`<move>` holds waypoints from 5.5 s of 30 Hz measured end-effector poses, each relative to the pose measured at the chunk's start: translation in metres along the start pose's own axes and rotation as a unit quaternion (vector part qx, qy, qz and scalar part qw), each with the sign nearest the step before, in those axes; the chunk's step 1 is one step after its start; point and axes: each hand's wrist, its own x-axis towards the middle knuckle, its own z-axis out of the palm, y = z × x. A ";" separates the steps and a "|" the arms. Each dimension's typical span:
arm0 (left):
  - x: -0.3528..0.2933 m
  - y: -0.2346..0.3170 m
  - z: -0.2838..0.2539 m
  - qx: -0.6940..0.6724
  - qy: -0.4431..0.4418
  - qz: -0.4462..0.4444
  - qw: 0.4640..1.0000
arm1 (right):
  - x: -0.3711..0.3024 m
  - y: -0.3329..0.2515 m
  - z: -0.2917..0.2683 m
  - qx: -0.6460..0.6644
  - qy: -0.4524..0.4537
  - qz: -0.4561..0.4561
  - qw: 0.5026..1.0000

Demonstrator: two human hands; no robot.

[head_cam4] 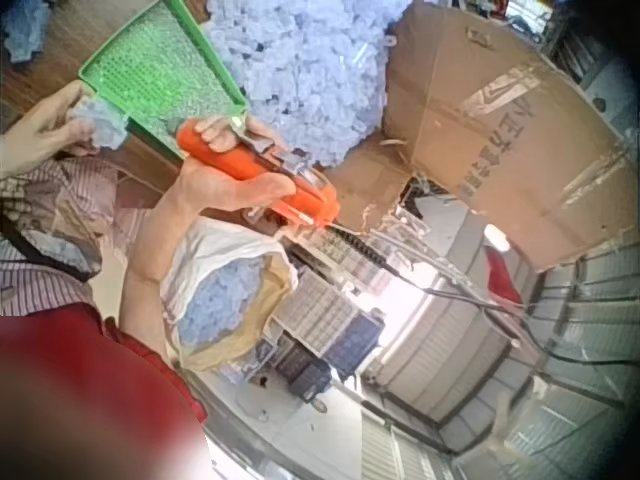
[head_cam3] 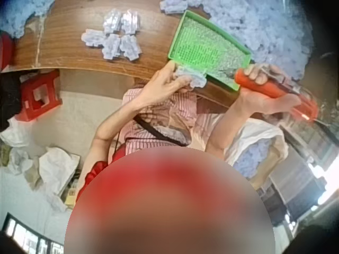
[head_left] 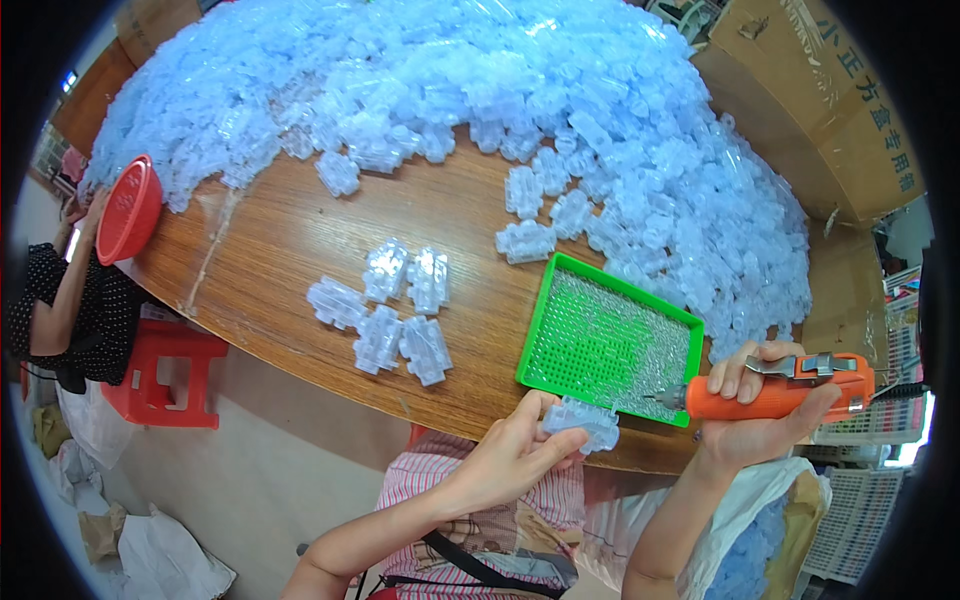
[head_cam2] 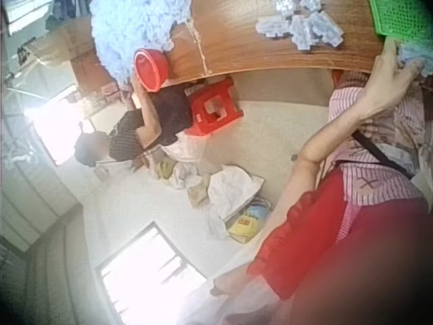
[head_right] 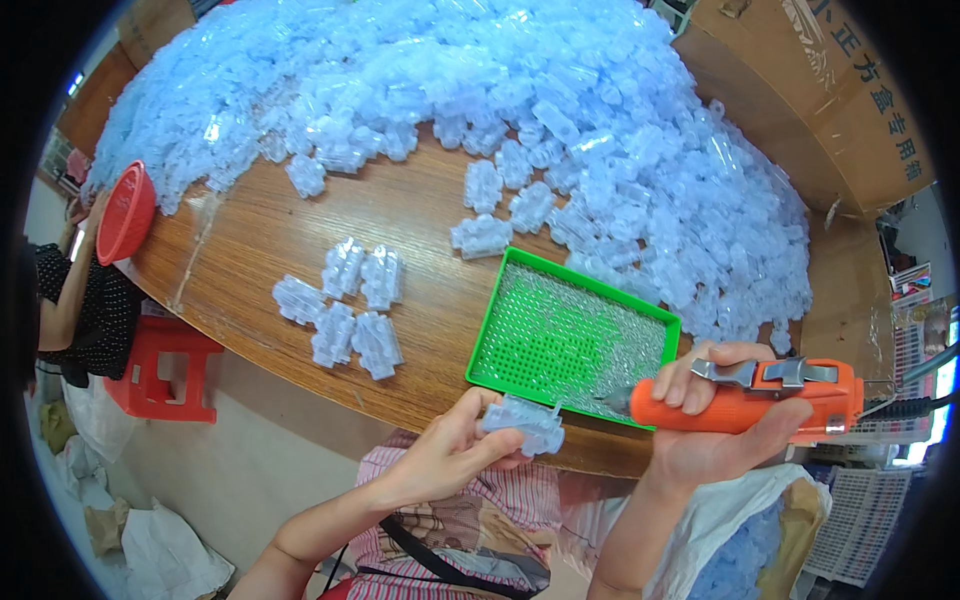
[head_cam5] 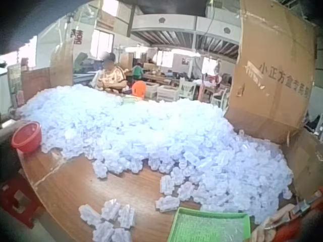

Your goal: The person picks up a plastic part and a screw, inserts the screw into the part, and drives it in with a power screwdriver. They repeat this process for several parts, occasionally reaching into a large bag to retrieve more and placing the finished pieces on the table.

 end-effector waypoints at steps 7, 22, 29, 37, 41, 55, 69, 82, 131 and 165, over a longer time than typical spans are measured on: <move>-0.003 0.087 -0.066 0.647 0.181 0.161 0.723 | -0.004 0.013 -0.034 -0.074 0.044 0.011 0.996; 0.124 0.106 -0.083 0.698 0.133 0.215 0.670 | -0.020 0.012 -0.023 -0.084 0.055 -0.011 0.995; 0.161 0.109 -0.084 0.694 0.094 0.156 0.696 | -0.020 0.009 -0.026 -0.076 0.061 -0.001 0.995; 0.074 0.111 -0.048 0.345 0.048 0.091 0.933 | -0.015 0.041 -0.034 -0.061 0.032 0.006 0.998; 0.022 0.078 -0.028 0.065 -0.020 -0.036 0.997 | -0.009 0.056 -0.036 -0.087 0.021 -0.002 0.996; 0.011 -0.012 0.013 -0.106 -0.036 -0.105 0.988 | -0.012 0.068 -0.037 -0.110 0.004 0.018 0.994; 0.020 -0.028 0.023 -0.110 0.013 -0.031 0.993 | -0.019 0.001 -0.023 0.035 -0.231 -0.025 0.972; 0.029 -0.038 0.022 -0.128 0.011 -0.023 0.991 | -0.035 0.008 -0.007 -0.043 -0.284 -0.030 0.957; 0.001 0.028 0.001 0.062 -0.102 0.163 0.979 | -0.080 0.023 -0.017 -0.391 -0.240 -0.149 0.876; -0.009 0.068 -0.040 0.654 0.129 0.126 0.735 | -0.072 -0.120 0.066 0.235 -0.268 0.091 0.930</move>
